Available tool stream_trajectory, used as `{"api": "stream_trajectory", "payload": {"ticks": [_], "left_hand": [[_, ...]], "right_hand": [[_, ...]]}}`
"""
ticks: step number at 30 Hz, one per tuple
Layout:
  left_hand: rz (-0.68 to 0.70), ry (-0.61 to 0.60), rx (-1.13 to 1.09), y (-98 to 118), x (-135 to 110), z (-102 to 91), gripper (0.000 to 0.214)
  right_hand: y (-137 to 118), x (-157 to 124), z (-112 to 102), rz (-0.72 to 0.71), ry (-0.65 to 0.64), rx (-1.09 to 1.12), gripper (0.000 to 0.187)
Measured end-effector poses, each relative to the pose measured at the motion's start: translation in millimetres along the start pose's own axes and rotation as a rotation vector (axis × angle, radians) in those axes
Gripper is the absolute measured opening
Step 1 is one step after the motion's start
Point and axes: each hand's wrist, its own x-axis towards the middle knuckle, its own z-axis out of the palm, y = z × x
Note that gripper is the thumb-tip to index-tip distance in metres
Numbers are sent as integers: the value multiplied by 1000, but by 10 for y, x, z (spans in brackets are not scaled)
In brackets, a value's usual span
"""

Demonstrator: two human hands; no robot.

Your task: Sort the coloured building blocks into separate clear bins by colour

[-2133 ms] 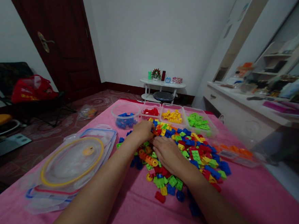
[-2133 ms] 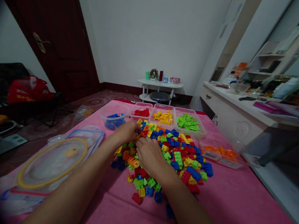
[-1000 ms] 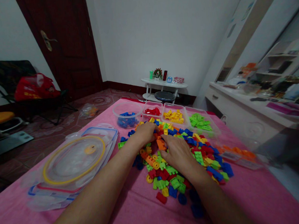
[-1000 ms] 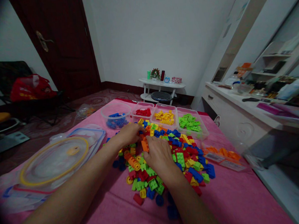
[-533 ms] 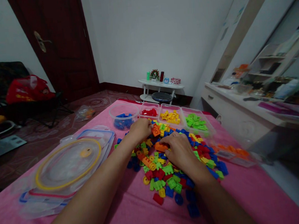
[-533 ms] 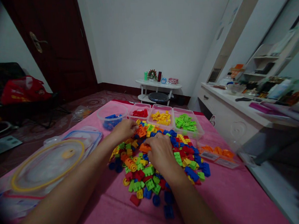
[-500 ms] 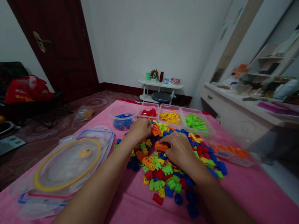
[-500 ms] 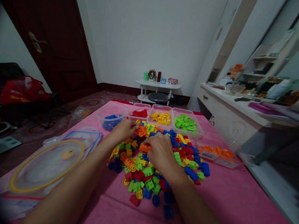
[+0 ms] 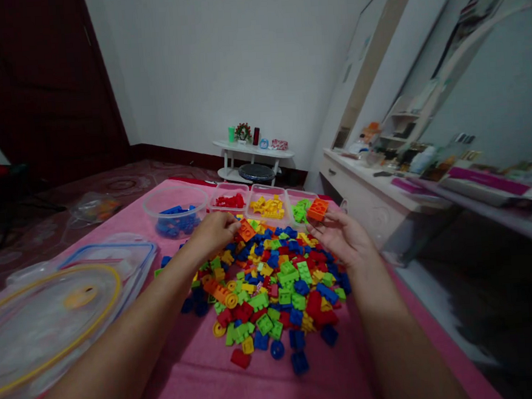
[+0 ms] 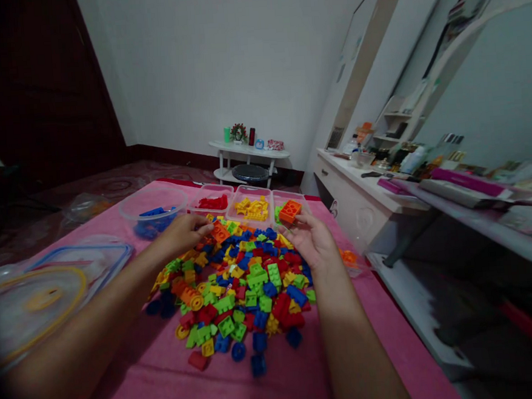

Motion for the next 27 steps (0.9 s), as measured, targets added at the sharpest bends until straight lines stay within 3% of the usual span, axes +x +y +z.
{"api": "stream_trajectory", "payload": {"ticks": [3, 8, 16, 21, 27], "left_hand": [[2, -5, -11, -4, 5, 9, 31], [7, -4, -10, -2, 7, 12, 32], [19, 2, 7, 21, -3, 19, 31], [28, -6, 20, 28, -7, 22, 32], [29, -13, 48, 13, 3, 37, 33]], "right_hand": [[36, 51, -69, 28, 33, 84, 19], [42, 47, -87, 61, -21, 160, 29], [-37, 20, -103, 60, 11, 81, 26], [-83, 87, -263, 28, 83, 64, 11], [-137, 157, -521, -59, 300, -148, 21]]}}
